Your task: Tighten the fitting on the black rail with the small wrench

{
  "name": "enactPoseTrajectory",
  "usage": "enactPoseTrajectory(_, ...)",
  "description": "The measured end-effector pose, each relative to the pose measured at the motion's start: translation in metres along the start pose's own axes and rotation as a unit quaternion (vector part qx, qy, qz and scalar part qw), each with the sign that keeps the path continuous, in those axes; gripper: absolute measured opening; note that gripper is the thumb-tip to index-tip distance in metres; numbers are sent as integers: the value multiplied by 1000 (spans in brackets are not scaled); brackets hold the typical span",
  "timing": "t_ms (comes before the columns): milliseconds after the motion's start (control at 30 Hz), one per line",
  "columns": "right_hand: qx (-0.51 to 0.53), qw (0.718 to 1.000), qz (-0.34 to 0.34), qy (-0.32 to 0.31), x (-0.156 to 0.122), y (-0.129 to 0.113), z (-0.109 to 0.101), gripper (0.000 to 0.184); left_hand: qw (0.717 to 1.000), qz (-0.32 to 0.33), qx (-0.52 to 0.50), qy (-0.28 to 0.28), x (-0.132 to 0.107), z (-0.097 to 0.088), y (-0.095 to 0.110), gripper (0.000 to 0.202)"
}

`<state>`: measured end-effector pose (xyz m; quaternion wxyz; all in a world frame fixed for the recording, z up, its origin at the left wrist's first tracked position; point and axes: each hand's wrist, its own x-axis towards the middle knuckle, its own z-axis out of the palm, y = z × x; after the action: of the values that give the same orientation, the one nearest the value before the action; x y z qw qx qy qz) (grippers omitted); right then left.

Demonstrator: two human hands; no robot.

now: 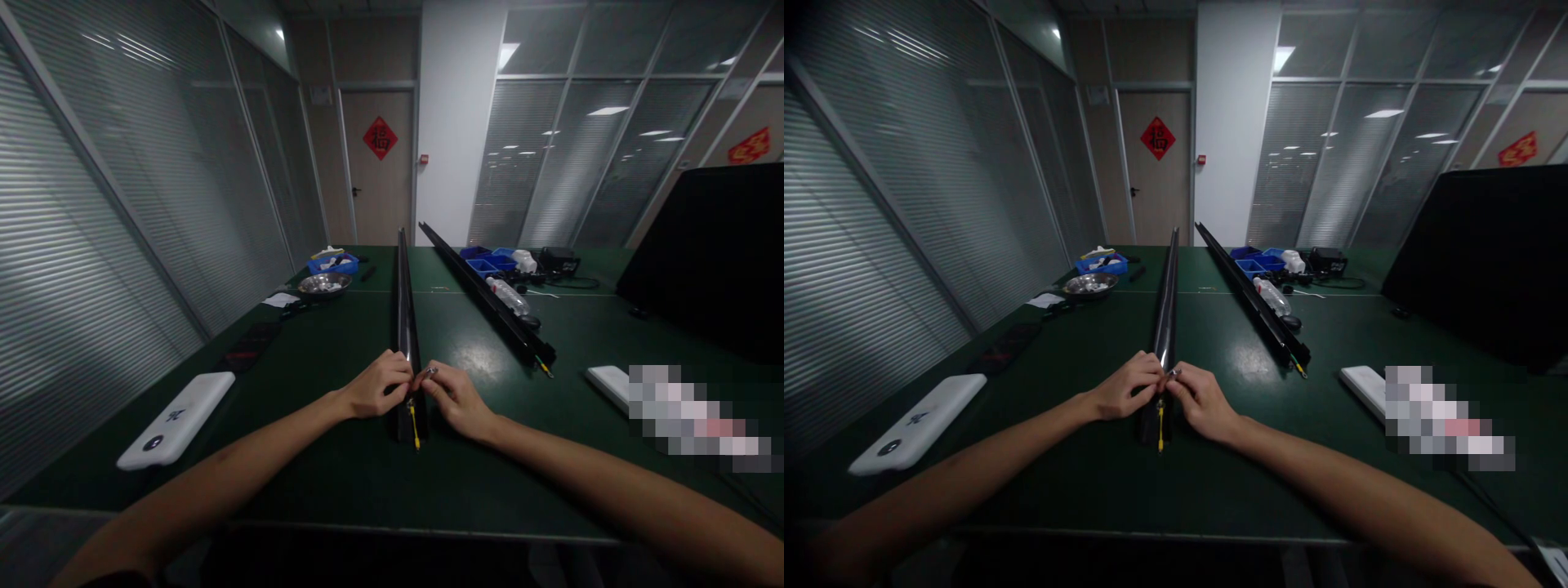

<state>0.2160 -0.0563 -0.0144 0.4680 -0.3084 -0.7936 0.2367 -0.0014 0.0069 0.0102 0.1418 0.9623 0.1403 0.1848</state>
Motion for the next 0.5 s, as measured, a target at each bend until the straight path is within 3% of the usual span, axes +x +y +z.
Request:
enactPoseTrajectory(200,-21,999,27,10,0,-3,1,26,1000,-12,-2,1,0,1,1,20)
enactPoseTrajectory(500,-5,1000,0,0,-1,0,0,26,1000,2,6,3,1,1,1,22)
